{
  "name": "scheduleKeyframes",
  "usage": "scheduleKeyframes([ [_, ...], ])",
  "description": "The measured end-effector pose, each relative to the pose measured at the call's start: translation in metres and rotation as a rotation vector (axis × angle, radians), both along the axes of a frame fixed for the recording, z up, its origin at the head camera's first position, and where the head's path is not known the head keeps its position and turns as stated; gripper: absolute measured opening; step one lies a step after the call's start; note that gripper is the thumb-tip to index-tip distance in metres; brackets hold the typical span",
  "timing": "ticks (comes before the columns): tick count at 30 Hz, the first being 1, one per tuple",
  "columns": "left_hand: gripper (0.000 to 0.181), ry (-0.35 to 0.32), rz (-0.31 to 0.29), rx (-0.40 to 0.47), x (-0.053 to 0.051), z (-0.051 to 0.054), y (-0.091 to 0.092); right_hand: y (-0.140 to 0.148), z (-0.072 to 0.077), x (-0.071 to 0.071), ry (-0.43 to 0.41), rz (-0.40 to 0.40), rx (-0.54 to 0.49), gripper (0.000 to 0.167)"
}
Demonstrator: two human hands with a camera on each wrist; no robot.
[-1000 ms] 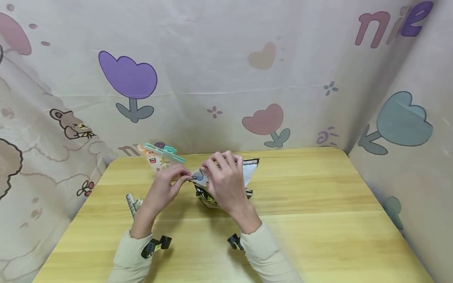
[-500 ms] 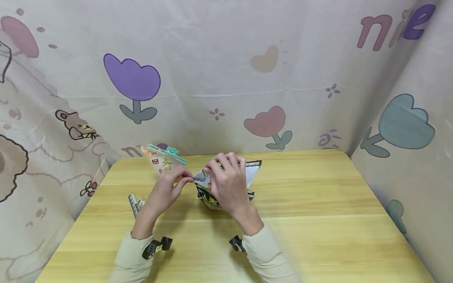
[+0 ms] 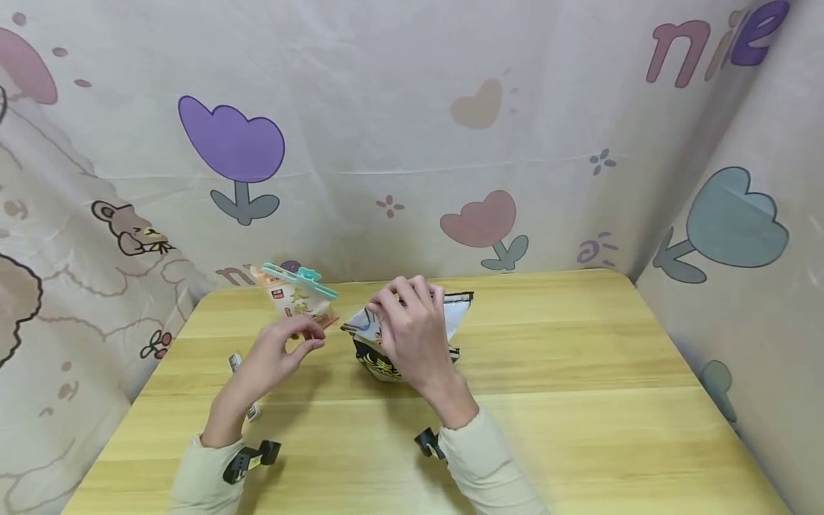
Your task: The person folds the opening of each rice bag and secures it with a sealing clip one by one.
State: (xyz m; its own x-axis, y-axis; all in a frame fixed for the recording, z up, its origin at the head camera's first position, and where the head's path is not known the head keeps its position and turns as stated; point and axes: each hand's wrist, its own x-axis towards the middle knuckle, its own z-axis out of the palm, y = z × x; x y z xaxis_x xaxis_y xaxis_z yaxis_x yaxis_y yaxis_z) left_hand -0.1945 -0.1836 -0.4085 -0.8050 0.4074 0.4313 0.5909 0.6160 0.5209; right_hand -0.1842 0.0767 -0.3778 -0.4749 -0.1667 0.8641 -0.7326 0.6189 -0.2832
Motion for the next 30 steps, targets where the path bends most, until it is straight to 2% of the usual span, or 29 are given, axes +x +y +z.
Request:
scheduleKeyframes([
  [5, 0.013, 0.027, 0.029, -0.045, -0.006, -0.009, -0.003, 0.006, 0.000, 0.003, -0.017, -0.019, -0.010, 0.013],
  [8, 0.012, -0.010, 0.053, -0.068, -0.003, -0.012, -0.009, 0.006, -0.002, 0.003, -0.020, -0.012, -0.014, 0.012],
  [13, 0.008, -0.073, 0.071, -0.127, 0.000, -0.020, -0.032, 0.001, -0.003, 0.002, -0.022, 0.012, -0.004, 0.012],
  [20, 0.005, -0.128, 0.031, -0.223, -0.010, -0.030, -0.059, 0.003, 0.002, 0.000, -0.011, 0.005, -0.015, 0.013],
  [27, 0.008, -0.213, -0.012, -0.313, -0.002, -0.028, -0.090, 0.001, 0.002, 0.000, 0.005, 0.022, -0.013, 0.013],
  [30, 0.014, -0.251, -0.034, -0.327, 0.001, -0.028, -0.100, 0.001, 0.001, 0.000, 0.001, 0.024, -0.012, 0.014],
])
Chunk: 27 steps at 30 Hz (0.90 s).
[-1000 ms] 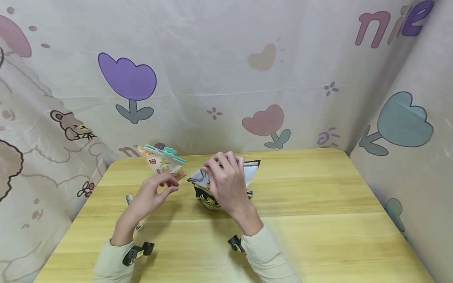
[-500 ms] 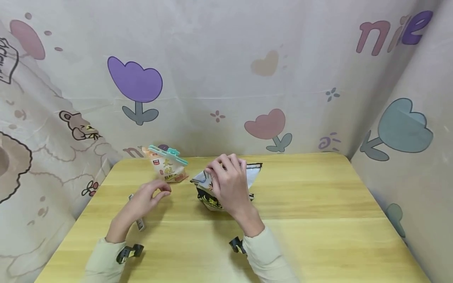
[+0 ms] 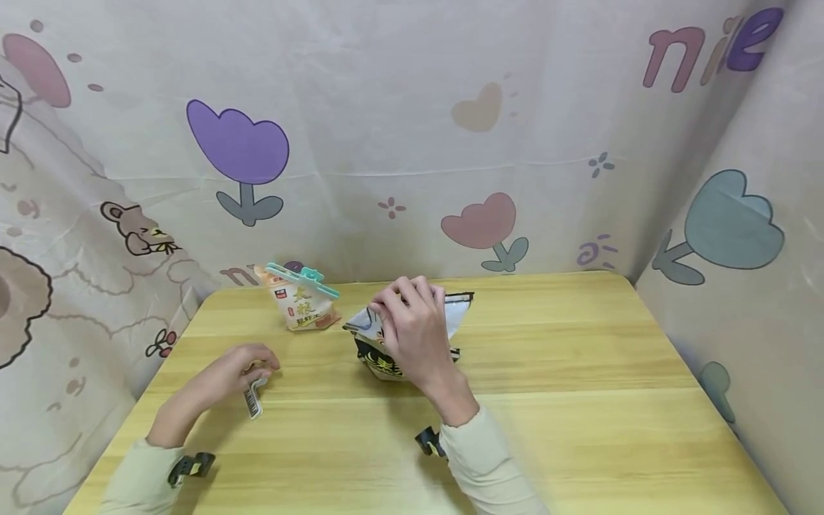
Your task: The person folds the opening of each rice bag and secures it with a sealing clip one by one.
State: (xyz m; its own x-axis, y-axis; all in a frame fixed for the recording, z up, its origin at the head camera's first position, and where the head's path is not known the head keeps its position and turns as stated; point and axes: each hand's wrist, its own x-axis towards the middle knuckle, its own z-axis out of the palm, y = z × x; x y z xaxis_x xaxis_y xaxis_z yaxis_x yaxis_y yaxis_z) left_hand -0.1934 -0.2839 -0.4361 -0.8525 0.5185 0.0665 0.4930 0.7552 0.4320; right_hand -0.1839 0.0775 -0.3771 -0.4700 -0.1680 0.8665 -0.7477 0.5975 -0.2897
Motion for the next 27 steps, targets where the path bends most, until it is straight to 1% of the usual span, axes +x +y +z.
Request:
scheduleKeyframes([
  [3, 0.026, -0.014, -0.016, -0.005, 0.002, 0.001, -0.007, 0.000, 0.000, 0.000, -0.003, -0.002, -0.003, 0.014],
  [5, 0.034, -0.005, -0.026, -0.011, 0.002, 0.001, -0.009, 0.000, 0.000, -0.001, -0.004, -0.002, -0.006, 0.013],
  [8, 0.036, 0.001, -0.029, -0.025, 0.002, 0.000, -0.010, 0.001, 0.000, -0.001, -0.005, 0.000, -0.010, 0.013],
  [12, 0.035, -0.034, 0.013, -0.037, 0.000, -0.004, -0.010, 0.000, 0.000, -0.001, -0.008, 0.003, -0.004, 0.017],
  [17, 0.035, -0.066, 0.059, -0.042, -0.002, -0.006, -0.011, 0.000, 0.000, 0.000, -0.016, 0.005, -0.005, 0.015],
  [22, 0.034, -0.041, 0.054, -0.054, -0.003, -0.005, -0.013, -0.001, 0.000, 0.001, -0.025, 0.009, 0.000, 0.015],
  [27, 0.033, 0.028, 0.023, -0.037, -0.004, -0.004, -0.011, 0.000, -0.001, 0.000, -0.030, 0.003, 0.004, 0.014],
])
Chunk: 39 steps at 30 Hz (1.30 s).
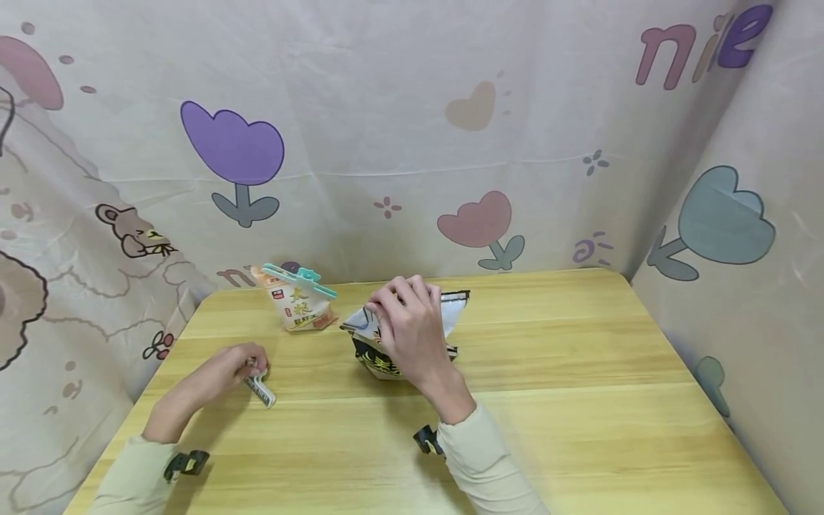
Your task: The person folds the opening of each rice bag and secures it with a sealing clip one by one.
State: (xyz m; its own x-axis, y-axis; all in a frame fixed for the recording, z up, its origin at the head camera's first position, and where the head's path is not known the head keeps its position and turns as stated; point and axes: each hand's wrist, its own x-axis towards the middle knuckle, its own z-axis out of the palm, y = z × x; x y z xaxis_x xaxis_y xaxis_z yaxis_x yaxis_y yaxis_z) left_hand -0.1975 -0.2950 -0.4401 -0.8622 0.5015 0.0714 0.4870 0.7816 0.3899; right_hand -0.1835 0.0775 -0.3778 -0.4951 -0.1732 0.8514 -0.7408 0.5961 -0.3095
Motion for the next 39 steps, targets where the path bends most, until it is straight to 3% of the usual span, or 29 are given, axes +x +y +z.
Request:
scheduleKeyframes([
  [8, 0.031, 0.077, -0.031, 0.032, 0.001, -0.005, 0.005, 0.000, 0.000, 0.001, -0.006, -0.001, 0.009, 0.016],
  [18, 0.034, 0.279, -0.023, 0.002, 0.002, -0.012, 0.013, 0.003, 0.000, 0.002, -0.004, -0.004, 0.004, 0.018],
  [24, 0.034, 0.342, -0.004, -0.008, 0.005, -0.016, 0.014, 0.001, 0.000, 0.001, 0.006, 0.001, 0.000, 0.015],
  [27, 0.034, 0.343, -0.006, -0.009, 0.007, -0.015, 0.014, 0.000, 0.000, 0.001, 0.004, -0.001, -0.002, 0.014],
  [34, 0.033, 0.266, 0.016, 0.017, 0.011, -0.010, 0.014, 0.000, 0.001, 0.002, 0.001, -0.006, 0.002, 0.012],
  [39, 0.030, 0.281, 0.022, 0.011, 0.015, -0.011, 0.014, 0.000, 0.000, 0.002, -0.001, -0.004, 0.000, 0.006],
])
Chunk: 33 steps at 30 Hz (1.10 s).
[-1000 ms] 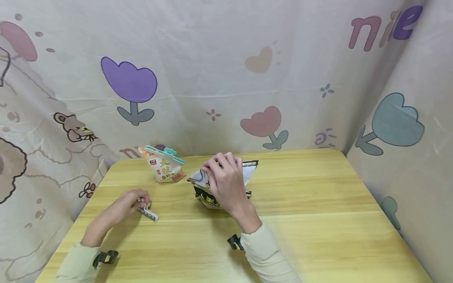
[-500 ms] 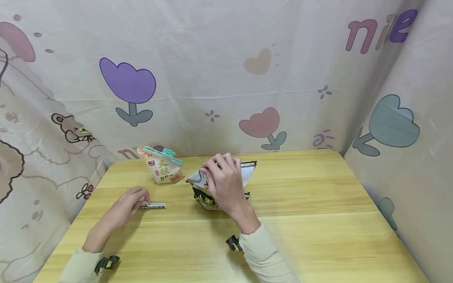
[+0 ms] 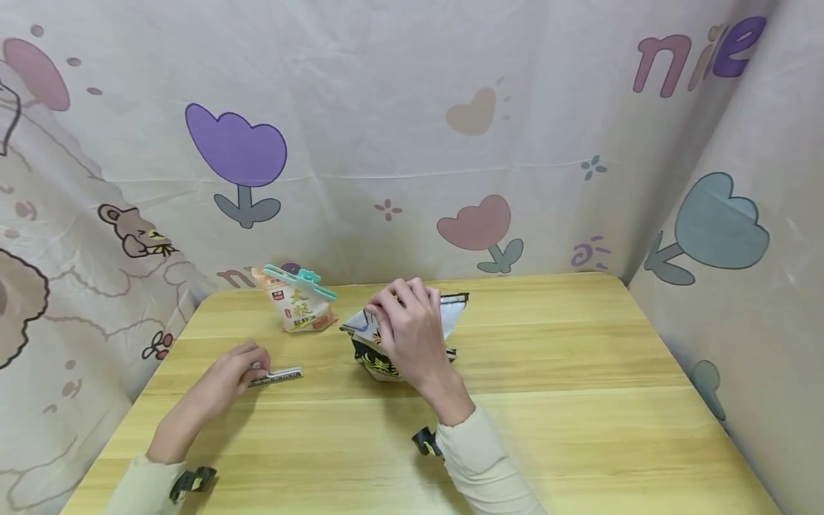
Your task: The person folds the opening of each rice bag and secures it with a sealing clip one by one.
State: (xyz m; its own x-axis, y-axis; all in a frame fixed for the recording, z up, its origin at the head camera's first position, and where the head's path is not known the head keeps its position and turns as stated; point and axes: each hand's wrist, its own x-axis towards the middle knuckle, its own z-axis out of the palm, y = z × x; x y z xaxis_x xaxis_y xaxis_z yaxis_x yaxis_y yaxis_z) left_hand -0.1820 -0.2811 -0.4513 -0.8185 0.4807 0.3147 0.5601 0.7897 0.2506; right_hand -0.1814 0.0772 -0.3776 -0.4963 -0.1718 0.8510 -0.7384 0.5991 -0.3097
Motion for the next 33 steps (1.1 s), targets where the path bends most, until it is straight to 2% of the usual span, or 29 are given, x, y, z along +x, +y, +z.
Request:
scheduleKeyframes([
  [7, 0.030, 0.122, -0.047, 0.039, -0.001, 0.002, 0.007, 0.001, -0.001, -0.001, 0.004, -0.005, -0.001, 0.012],
  [9, 0.030, 0.142, -0.056, 0.054, -0.002, 0.004, 0.010, 0.001, -0.001, 0.000, 0.003, -0.007, -0.002, 0.013],
  [13, 0.029, 0.171, -0.063, 0.079, -0.003, 0.008, 0.016, 0.002, 0.000, 0.000, -0.002, -0.004, -0.003, 0.004],
  [15, 0.029, 0.183, -0.064, 0.086, -0.004, 0.010, 0.018, 0.002, 0.000, 0.000, -0.002, -0.003, -0.003, 0.005],
  [19, 0.028, 0.181, -0.061, 0.092, -0.005, 0.016, 0.024, 0.002, 0.000, 0.000, -0.003, -0.003, -0.006, 0.006],
  [24, 0.025, 0.140, -0.039, 0.121, -0.005, 0.026, 0.032, 0.002, 0.001, -0.001, 0.004, 0.002, -0.009, 0.005],
  [28, 0.025, 0.123, -0.033, 0.178, -0.006, 0.034, 0.039, 0.001, 0.001, -0.001, 0.006, 0.004, -0.007, 0.006],
  [33, 0.025, 0.112, -0.056, 0.258, -0.007, 0.041, 0.044, 0.001, 0.001, 0.000, -0.003, 0.010, -0.009, 0.004],
])
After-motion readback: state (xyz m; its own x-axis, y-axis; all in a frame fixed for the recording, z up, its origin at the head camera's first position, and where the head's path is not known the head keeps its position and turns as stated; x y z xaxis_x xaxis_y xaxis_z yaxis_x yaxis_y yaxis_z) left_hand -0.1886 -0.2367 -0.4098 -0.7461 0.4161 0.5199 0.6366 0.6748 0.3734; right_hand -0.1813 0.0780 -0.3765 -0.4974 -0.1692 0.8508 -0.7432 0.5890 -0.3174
